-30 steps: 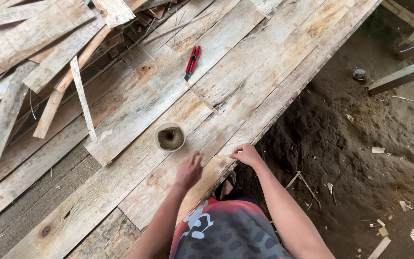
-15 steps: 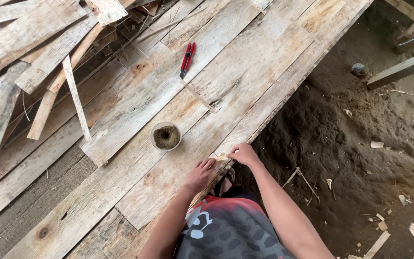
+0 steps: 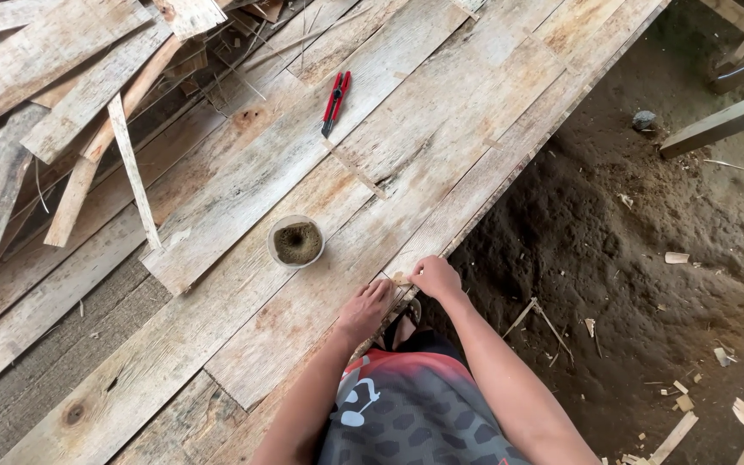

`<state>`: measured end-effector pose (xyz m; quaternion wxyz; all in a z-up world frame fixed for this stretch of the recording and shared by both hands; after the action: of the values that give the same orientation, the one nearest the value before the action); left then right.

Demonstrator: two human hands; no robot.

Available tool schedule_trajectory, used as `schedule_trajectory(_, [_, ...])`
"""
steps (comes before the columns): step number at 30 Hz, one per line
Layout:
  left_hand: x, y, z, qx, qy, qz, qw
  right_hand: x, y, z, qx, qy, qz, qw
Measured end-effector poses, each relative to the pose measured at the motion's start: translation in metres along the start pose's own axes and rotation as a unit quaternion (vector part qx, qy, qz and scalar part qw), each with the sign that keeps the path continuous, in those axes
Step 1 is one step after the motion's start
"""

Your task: The person repeatedly dips a small wooden stick into a container of dark paste and applies it to the surface of a wooden workbench. They use a utility knife to scrape or spread the substance on the wood. The person also picks up and discards small wood scraps from the workbench.

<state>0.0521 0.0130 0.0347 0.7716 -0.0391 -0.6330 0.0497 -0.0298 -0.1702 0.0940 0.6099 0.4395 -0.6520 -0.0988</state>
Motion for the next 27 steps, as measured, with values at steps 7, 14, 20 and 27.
schedule_trajectory(7, [-0.027, -0.004, -0.001, 0.026, 0.014, -0.034, 0.999, 0.002, 0.010, -0.004, 0.009, 0.014, 0.023, 1.000])
schedule_trajectory(14, [-0.049, -0.008, 0.010, 0.064, -0.010, -0.010, 0.998, -0.006, 0.006, 0.001, 0.020, 0.016, 0.039, 0.999])
schedule_trajectory(20, [-0.048, -0.007, 0.016, 0.083, 0.009, -0.012, 0.996, -0.003, 0.014, -0.004, 0.048, 0.038, 0.046, 0.997])
schedule_trajectory(27, [-0.031, -0.007, 0.030, 0.110, -0.030, -0.006, 0.993, -0.021, -0.001, 0.002, 0.088, 0.067, 0.084, 0.990])
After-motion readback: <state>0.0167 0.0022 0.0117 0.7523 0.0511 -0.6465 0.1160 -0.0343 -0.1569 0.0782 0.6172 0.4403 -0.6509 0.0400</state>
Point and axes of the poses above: each hand's wrist, its own y-axis away from the middle knuckle, its own x-axis out of the back of the hand, z = x × y, the point moved 1 cm from there along -y, towards the middle knuckle, and after that the axes turned 6 degrees about y, right-handed, at the moved point
